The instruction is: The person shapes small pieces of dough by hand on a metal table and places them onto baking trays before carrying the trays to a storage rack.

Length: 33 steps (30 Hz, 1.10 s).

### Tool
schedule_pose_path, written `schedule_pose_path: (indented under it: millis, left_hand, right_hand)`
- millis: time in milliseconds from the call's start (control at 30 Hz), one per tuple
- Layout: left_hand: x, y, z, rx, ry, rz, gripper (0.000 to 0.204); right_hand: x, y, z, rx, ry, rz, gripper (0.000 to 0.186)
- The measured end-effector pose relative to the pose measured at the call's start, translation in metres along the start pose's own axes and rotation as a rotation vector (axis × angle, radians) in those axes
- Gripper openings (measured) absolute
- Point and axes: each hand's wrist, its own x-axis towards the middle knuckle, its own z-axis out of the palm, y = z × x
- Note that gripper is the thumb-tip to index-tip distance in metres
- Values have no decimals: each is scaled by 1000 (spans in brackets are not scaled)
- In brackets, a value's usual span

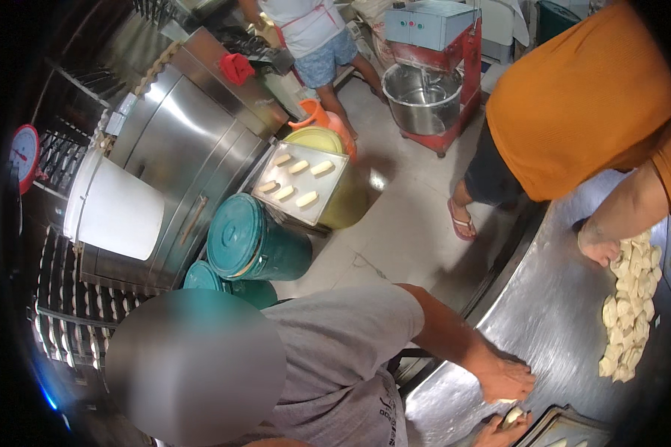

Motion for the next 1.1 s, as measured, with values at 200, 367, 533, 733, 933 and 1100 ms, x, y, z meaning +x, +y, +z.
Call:
schedule_pose_path:
  millis: [200,367,533,733,933,1100]
  left_hand:
    - [20,-21,14,57,-111,-134,23]
    - [-73,30,-5,63,-177,-11,33]
    - [-112,82,-23,-31,-28,-77,74]
    - [-33,35,8,122,159,-250,81]
    - [-72,70,5,-19,170,-120,84]
    - [-119,108,-17,152,-49,-208,83]
  right_hand:
    - [13,6,27,-38,113,250,48]
    - [-157,46,9,-66,150,212,55]
    - [-251,-61,10,-474,191,71,85]
    - [-133,-12,1,-380,20,341,77]
    - [-189,-62,-9,-280,-72,374,86]
    - [-242,-106,2,-174,18,225,99]
